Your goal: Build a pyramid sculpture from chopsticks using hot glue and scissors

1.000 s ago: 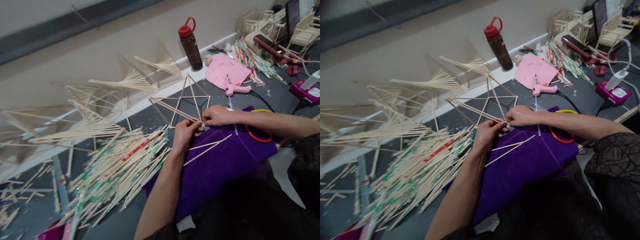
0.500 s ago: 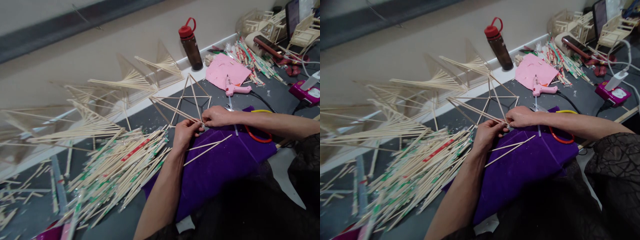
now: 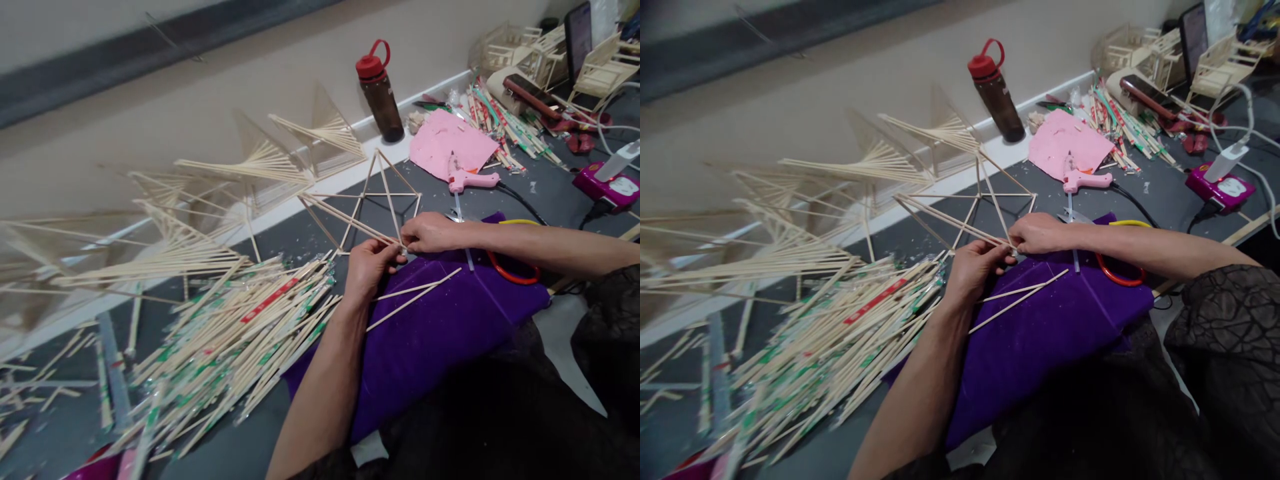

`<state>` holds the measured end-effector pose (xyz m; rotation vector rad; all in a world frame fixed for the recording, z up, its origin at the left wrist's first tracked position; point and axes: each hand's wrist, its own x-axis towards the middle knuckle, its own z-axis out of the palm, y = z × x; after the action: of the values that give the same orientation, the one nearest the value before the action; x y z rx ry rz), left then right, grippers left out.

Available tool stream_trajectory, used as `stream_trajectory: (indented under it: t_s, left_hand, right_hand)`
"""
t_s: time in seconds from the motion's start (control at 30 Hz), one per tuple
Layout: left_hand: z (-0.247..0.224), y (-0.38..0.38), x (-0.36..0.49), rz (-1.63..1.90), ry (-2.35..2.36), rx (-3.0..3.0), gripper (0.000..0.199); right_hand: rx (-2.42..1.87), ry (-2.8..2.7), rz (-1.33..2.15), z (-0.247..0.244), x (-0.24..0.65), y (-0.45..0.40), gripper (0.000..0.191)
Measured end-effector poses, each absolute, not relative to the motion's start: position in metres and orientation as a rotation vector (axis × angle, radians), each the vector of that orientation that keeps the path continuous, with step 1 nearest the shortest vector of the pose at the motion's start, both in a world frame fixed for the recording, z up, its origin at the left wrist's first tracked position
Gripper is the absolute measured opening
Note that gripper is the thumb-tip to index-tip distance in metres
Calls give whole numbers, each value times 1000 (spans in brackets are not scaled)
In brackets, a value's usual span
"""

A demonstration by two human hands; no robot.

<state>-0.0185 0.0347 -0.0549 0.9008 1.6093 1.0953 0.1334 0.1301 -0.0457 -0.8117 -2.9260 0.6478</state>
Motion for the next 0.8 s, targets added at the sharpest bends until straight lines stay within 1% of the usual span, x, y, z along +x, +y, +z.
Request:
stream_trajectory:
  t_s: [0.23, 0.37, 0.43, 0.57, 0.67, 0.8]
  left_hand:
    - [-55, 35, -20, 1093, 1614, 915, 31]
    - [-57, 37, -21, 1099, 1610, 932, 31]
    - [-57, 38, -21, 1103, 1597, 940, 31]
    - [-59, 39, -21, 1117, 1584, 949, 29]
    - [-60, 40, -20, 1132, 1586, 954, 28]
    - [-61, 41, -20, 1135, 1591, 975, 27]
  right_hand:
    - [-785, -2881, 666, -26, 146, 132, 20]
    - [-843, -2627, 744, -9, 179, 144, 16]
    - [-964, -2460, 770, -5, 202, 150, 14]
    - [-1213, -2299, 779, -10, 250, 151, 14]
    - [-1315, -2346, 724, -19, 274, 140, 14]
    - [-1371, -2416, 657, -25, 283, 130, 15]
